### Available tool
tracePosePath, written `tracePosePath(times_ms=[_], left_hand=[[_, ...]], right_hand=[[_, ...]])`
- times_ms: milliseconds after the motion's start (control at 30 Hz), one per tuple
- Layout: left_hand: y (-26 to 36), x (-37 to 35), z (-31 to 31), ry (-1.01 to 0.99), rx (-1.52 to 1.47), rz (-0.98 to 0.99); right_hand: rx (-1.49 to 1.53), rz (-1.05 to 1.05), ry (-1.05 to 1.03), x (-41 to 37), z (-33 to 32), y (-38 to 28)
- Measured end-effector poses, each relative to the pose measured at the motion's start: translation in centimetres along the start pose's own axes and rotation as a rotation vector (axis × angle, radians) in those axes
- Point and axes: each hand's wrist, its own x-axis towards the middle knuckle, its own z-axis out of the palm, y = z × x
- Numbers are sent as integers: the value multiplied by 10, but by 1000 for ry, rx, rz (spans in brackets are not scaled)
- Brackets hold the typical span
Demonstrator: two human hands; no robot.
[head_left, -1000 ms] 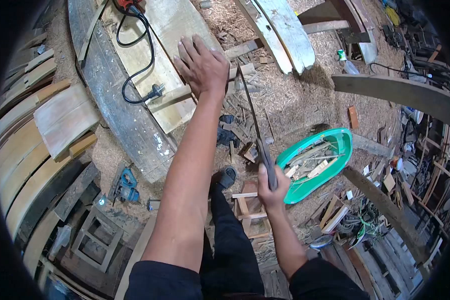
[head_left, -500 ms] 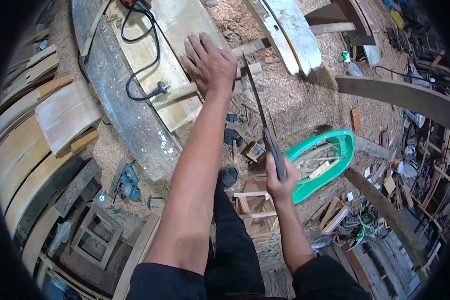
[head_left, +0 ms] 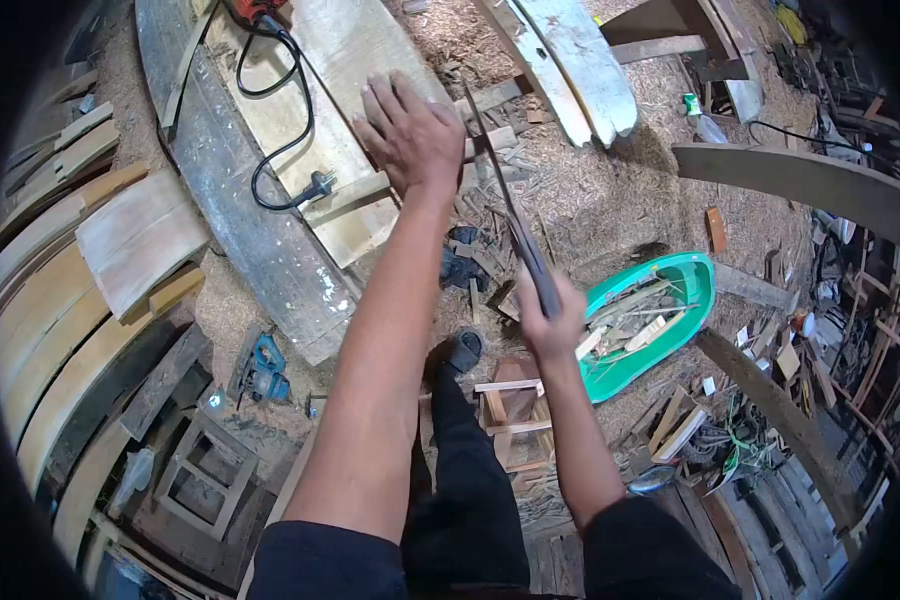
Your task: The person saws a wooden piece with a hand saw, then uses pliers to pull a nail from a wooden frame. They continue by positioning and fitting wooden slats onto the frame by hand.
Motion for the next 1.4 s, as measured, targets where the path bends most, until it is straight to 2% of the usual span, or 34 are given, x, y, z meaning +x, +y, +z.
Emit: tracePosePath(times_ms=[100, 233, 500, 633, 733, 800, 867, 1000, 1133, 1367, 1400], left_hand=[[-1, 0, 2, 11, 0, 2], [2, 3, -4, -106, -37, 38], [2, 6, -1, -139, -5, 19], [2, 4, -1, -127, -56, 13], [1, 3, 0, -117, -33, 28], [1, 1, 3, -110, -26, 27], [1, 3, 2, -89, -36, 34], [-2, 0, 4, -37, -39, 71], [-1, 2, 0, -84, -17, 125], [-1, 3, 4, -78, -5, 108], [-1, 4, 5, -88, 7, 102]], right_hand=[[2, -6, -36, 38, 18, -11], [58, 43, 23, 16, 17, -29], [101, 71, 16, 12, 35, -16], [49, 37, 53, -3, 27, -20], [-11, 67, -5, -76, 5, -2], [10, 39, 5, -80, -3, 3], [45, 27, 51, -58, 4, -8], [35, 108, 16, 15, 35, -12], [67, 123, 11, -12, 29, -17], [186, 147, 69, -10, 50, -21], [201, 102, 54, -10, 53, -18]])
